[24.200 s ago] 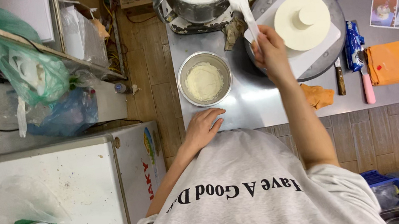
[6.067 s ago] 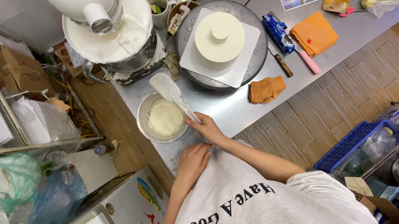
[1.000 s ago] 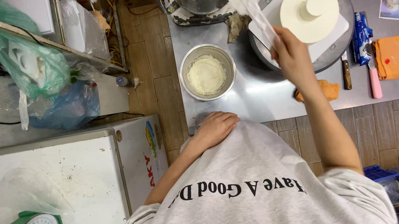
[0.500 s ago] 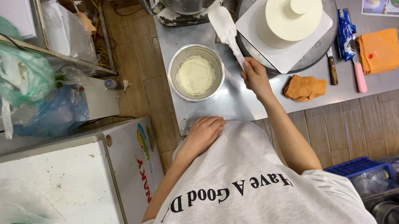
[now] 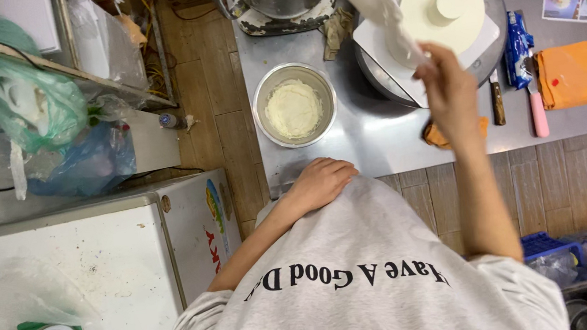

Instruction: The person uses a spatula to transfer white cream from a stand mixer into a metal bowl containing yellow batter. They then stir the mixture until it is uniform. The person repeats the transfer and stirring process several times.

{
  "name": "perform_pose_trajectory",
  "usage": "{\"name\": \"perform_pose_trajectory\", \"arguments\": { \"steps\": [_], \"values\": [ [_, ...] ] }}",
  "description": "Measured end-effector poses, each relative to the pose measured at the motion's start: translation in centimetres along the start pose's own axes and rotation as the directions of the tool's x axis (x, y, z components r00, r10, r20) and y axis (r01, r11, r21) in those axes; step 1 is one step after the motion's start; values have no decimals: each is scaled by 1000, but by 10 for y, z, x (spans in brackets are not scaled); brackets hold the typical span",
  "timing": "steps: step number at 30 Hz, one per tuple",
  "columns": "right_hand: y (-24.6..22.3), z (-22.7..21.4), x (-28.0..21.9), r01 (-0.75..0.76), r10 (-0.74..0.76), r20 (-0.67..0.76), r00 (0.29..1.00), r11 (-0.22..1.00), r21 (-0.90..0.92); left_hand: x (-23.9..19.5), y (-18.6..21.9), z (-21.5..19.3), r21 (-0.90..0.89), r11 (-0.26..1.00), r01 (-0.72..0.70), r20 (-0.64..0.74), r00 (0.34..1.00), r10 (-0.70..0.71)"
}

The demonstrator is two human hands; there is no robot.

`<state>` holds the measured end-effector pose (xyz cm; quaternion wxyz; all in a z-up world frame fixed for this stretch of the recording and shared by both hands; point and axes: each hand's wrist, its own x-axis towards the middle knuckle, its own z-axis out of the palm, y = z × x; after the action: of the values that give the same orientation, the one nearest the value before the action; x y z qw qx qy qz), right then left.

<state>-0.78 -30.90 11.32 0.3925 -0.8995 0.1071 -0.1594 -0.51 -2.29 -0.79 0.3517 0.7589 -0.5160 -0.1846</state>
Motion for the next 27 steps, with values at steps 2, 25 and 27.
{"name": "perform_pose_trajectory", "arguments": {
  "steps": [2,25,27],
  "values": [
    [-16,-16,22,274,-277,10,961,941,-197,1,0,-1,17,1000,-13,12,1000,13],
    [-26,86,179,-79,-17,460,888,979,189,-19,-5,-18,-19,992,126,-133,983,-128],
    [-30,80,170,-337,92,566,819,876,345,-20,-6,-19,-16,993,116,-138,984,-117]
  ]
}}
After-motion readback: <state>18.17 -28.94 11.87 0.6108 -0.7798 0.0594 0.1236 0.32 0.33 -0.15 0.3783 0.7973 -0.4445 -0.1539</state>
